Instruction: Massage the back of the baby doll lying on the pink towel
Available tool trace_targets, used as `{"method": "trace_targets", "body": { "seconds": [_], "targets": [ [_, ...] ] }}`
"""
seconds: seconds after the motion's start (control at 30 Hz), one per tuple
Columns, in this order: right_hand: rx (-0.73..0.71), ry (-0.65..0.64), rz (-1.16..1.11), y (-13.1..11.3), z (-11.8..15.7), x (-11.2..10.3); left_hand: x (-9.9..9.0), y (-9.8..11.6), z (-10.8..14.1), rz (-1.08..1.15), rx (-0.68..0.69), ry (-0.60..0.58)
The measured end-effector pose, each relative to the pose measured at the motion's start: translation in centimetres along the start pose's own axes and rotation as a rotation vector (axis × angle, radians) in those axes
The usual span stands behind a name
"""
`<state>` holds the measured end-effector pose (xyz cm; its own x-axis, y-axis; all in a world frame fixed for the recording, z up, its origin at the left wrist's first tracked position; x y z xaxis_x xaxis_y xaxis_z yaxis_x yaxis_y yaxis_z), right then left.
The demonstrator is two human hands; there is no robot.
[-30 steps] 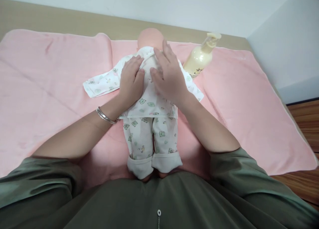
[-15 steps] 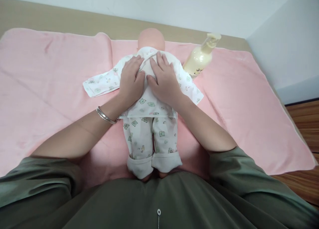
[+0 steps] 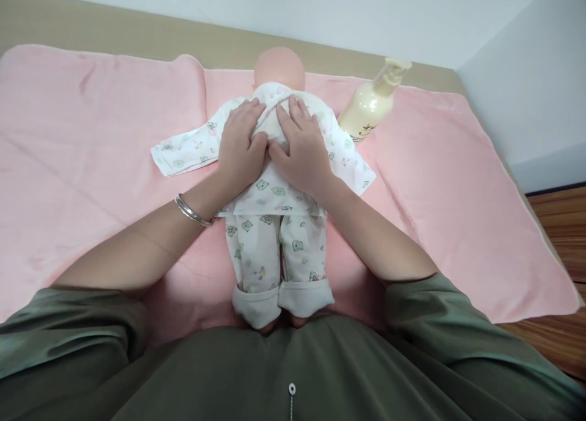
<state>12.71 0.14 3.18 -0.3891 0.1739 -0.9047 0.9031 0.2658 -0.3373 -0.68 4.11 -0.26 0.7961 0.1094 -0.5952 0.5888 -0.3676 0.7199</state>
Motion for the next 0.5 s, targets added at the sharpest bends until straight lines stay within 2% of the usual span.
{"method": "trace_targets", "body": {
  "seconds": [0.5],
  "targets": [
    [0.054, -0.050, 0.027, -0.72, 0.40, -0.88, -0.29, -0.15, 0.19, 0.069, -0.004, 0.049]
  ]
}}
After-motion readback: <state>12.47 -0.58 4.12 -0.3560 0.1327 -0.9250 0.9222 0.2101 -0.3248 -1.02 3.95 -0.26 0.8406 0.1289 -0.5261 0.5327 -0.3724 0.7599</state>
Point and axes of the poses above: each hand's wrist, its own z-axis away from the middle knuckle, its own x-axis out of the palm, y = z × x, the point moved 5 cm from there along -z, towards the middle knuckle, and after that the axes turned 1 degree about y, right-handed, at the moved point
